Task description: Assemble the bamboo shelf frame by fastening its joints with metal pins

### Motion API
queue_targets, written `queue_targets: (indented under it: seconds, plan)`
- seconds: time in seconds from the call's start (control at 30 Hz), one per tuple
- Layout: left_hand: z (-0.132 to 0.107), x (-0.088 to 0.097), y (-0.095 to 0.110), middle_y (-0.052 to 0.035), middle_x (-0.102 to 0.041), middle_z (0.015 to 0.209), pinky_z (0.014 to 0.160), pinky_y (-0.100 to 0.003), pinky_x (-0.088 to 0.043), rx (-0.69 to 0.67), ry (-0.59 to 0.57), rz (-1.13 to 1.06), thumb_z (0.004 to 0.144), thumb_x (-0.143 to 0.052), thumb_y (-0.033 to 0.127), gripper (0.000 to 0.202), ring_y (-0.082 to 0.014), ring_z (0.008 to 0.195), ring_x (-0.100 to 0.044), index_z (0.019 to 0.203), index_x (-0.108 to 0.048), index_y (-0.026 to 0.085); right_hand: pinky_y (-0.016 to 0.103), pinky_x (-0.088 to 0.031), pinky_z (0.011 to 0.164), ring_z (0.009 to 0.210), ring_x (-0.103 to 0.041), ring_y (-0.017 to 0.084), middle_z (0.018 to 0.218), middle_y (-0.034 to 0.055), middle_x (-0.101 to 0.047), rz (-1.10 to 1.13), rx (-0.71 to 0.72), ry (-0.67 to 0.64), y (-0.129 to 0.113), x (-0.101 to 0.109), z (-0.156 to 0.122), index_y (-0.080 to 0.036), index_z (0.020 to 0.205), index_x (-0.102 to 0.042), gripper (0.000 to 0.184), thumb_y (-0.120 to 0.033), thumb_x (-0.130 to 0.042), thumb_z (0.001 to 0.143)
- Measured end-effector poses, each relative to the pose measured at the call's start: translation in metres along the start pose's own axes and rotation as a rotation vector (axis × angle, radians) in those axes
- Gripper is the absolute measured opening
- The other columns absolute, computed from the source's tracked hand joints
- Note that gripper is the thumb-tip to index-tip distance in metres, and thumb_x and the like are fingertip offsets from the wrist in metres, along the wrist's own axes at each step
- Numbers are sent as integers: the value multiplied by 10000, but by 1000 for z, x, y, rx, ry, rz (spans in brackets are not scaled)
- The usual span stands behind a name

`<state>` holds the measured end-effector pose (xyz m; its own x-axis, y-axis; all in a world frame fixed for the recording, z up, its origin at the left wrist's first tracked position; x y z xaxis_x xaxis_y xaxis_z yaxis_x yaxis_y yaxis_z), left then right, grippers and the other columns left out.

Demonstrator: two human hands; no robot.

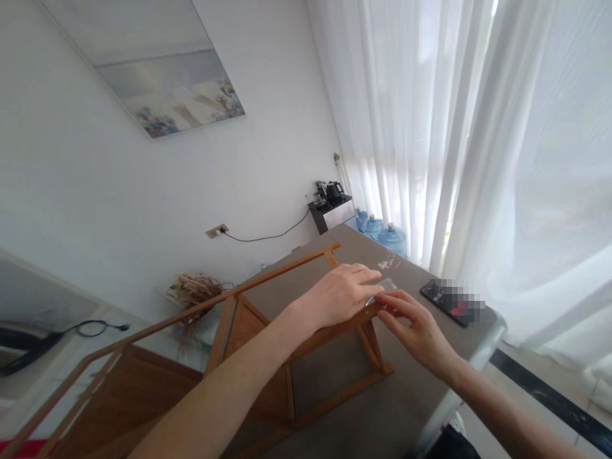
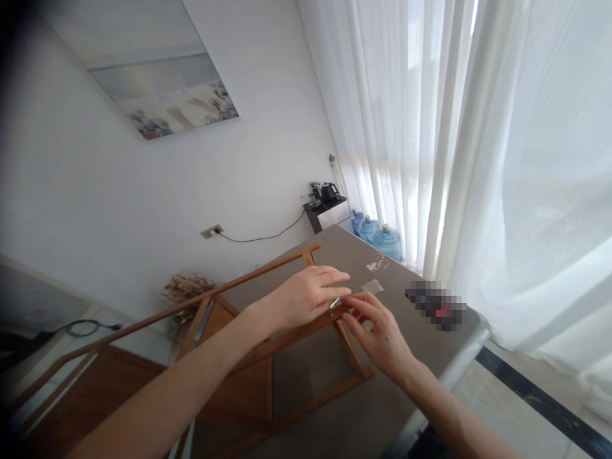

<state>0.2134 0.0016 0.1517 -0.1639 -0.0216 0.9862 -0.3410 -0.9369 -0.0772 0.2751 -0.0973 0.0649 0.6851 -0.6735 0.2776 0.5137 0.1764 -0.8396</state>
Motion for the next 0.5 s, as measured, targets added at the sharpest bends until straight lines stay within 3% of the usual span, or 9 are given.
queue_targets:
  seconds: [0.1, 0.2, 0.3, 0.43, 0.5]
  plan:
    - [-1, -1, 0, -92, -568, 1248, 963, -356, -377, -129, 9, 145, 919, -418, 180, 246, -208, 1183, -455, 1046, -626, 152, 292, -529, 710, 757, -597, 145, 999, 59, -601, -13, 7, 0, 5, -1, 2, -228, 1045, -644, 230, -320, -553, 855]
    - [-8, -1, -4, -83, -656, 1007, 891, -340, -402, -115, -21, 189, 929, -406, 200, 244, -187, 1017, -541, 885, -640, 143, 293, -529, 705, 749, -596, 142, 993, 57, -598, -33, 14, -3, 7, -2, 2, -228, 1023, -652, 217, -324, -563, 850]
    - [-19, -1, -1, -55, -620, 789, 796, -336, -416, 39, -64, 248, 919, -417, 186, 230, -173, 815, -550, 799, -610, 149, 286, -528, 700, 752, -601, 143, 966, 53, -611, -36, 4, -5, 6, -1, 2, -223, 1021, -652, 219, -328, -566, 849]
    - [-39, 0, 19, -60, -565, 796, 730, -346, -415, 312, -50, 369, 879, -441, 106, 153, -198, 787, -507, 833, -583, 142, 288, -526, 708, 767, -606, 151, 950, 55, -627, -29, 3, -9, 5, -1, 2, -217, 1035, -648, 230, -325, -561, 852]
    - [-46, -2, 33, -51, -545, 769, 693, -345, -417, 407, -27, 390, 862, -442, 67, 174, -201, 752, -491, 935, -587, 130, 288, -525, 707, 760, -604, 151, 940, 54, -632, -37, 4, -6, 6, -1, 1, -216, 1041, -647, 234, -323, -563, 851]
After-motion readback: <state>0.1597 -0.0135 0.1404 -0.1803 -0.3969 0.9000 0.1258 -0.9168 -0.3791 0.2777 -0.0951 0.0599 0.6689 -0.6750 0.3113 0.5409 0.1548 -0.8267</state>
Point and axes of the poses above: each hand's wrist, its own z-axis towards the middle knuckle, its own x-axis out of the back of the hand, y = z × x, the point moved 6 cm from there along z, towards the middle knuckle
